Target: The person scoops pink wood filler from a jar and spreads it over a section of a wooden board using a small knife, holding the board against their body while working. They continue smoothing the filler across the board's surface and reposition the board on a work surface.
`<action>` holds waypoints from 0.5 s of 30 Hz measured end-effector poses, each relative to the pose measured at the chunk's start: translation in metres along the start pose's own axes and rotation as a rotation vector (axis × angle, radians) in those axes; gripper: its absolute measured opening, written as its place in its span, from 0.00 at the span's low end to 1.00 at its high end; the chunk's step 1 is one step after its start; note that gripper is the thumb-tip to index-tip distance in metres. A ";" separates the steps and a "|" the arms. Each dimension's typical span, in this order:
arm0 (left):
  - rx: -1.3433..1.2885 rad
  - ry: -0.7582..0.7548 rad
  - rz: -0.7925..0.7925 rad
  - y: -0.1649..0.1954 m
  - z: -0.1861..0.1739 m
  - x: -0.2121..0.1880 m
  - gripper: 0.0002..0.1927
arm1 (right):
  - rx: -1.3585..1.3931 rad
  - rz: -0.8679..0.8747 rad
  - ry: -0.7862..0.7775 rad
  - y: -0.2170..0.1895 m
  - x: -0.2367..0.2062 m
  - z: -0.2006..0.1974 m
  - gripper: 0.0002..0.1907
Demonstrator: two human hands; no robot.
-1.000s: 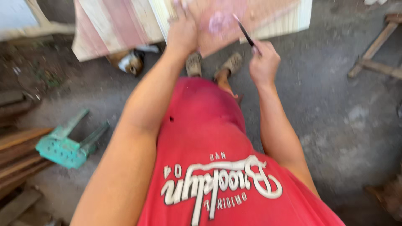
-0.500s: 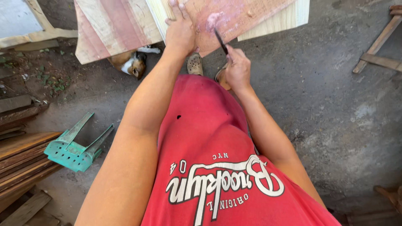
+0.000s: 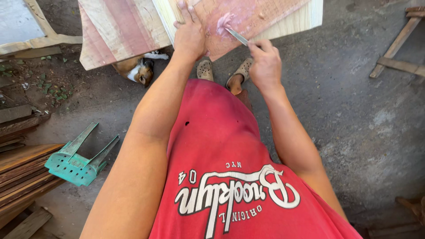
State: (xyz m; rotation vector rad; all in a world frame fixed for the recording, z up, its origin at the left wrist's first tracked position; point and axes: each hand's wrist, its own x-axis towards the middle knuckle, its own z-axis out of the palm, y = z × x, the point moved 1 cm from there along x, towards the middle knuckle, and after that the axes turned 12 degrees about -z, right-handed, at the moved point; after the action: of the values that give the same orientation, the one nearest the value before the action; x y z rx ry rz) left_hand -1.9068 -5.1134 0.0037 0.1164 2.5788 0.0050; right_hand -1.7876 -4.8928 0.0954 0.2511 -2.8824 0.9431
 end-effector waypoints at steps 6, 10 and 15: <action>0.119 -0.053 0.138 0.000 0.011 0.000 0.50 | 0.034 -0.134 -0.007 0.007 -0.016 0.006 0.20; 0.173 0.410 0.205 0.002 0.001 -0.006 0.52 | 0.103 0.061 0.137 0.025 -0.033 0.008 0.15; 0.061 0.060 0.135 0.005 -0.001 -0.011 0.46 | 0.055 0.118 0.072 0.048 -0.064 0.006 0.13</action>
State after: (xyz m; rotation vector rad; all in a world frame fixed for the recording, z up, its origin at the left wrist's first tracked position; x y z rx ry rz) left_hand -1.8977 -5.1091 0.0101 0.3168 2.6268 -0.0203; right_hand -1.7340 -4.8499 0.0540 0.0504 -2.8352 1.0296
